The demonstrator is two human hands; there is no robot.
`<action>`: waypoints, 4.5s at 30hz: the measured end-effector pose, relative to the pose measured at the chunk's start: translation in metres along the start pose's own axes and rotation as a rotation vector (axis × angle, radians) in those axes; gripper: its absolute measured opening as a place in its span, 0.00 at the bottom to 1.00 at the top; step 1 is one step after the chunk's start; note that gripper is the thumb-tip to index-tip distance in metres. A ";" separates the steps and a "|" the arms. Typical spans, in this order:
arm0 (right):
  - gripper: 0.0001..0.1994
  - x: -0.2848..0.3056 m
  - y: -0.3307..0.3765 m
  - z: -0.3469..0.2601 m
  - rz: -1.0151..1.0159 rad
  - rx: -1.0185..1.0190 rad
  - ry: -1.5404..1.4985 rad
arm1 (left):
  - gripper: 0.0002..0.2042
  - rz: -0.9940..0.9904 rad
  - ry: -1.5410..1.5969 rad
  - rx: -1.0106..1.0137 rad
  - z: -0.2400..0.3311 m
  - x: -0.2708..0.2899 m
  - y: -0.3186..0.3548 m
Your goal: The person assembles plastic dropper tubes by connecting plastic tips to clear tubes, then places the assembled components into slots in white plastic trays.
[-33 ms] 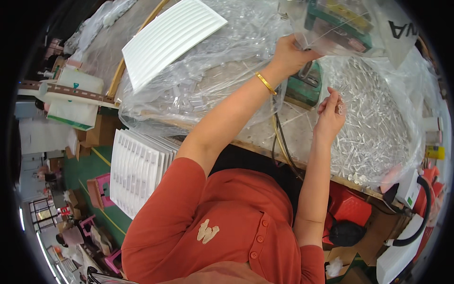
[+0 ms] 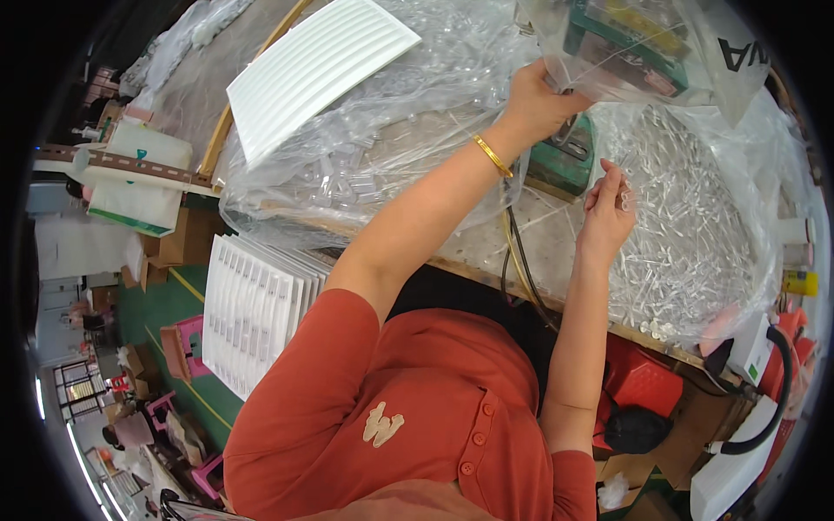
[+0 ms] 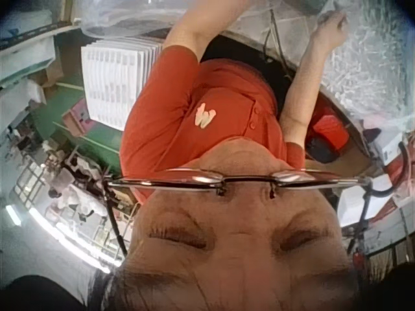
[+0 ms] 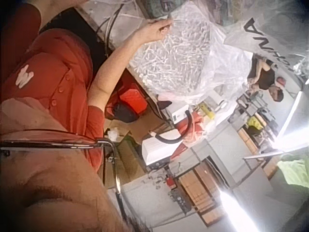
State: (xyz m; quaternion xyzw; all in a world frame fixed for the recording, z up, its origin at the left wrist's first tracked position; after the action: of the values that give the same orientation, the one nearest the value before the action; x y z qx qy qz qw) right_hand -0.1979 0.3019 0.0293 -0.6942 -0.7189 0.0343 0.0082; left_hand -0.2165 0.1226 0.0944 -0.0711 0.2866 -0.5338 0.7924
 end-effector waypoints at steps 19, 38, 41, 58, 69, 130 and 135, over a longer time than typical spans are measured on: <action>0.11 -0.017 0.042 0.011 -0.497 -0.154 0.346 | 0.11 0.010 -1.595 0.504 0.004 0.204 0.022; 0.06 -0.009 0.034 0.014 -0.221 -0.076 0.124 | 0.13 0.203 0.323 0.676 -0.031 0.030 0.078; 0.05 -0.011 0.032 0.009 -0.201 -0.086 0.132 | 0.14 0.197 0.449 0.722 -0.034 0.022 0.082; 0.12 -0.051 -0.042 0.006 0.077 -0.093 -0.178 | 0.05 0.113 0.193 0.550 -0.040 0.012 -0.012; 0.12 0.014 -0.031 0.029 0.179 -0.141 -0.139 | 0.14 -0.067 0.006 0.185 -0.017 -0.002 -0.002; 0.14 0.045 -0.035 0.054 0.112 -0.141 -0.027 | 0.08 1.936 -0.381 -0.509 0.323 0.442 0.495; 0.14 0.045 -0.035 0.053 0.118 -0.136 -0.010 | 0.07 1.818 -0.852 -0.133 0.326 0.445 0.508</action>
State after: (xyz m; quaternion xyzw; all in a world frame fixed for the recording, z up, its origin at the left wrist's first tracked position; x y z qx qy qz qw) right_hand -0.2371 0.3439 -0.0235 -0.7340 -0.6776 -0.0106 -0.0444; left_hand 0.4838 -0.1217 -0.0177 -0.0545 -0.0459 0.3607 0.9300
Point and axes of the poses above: each hand's wrist, its own y-axis away from the middle knuckle, its own x-axis out of the back of the hand, z = x × y, the point moved 7 cm from there along -y, towards the middle knuckle, and after that the axes turned 13 degrees about y, right-handed, at the moved point
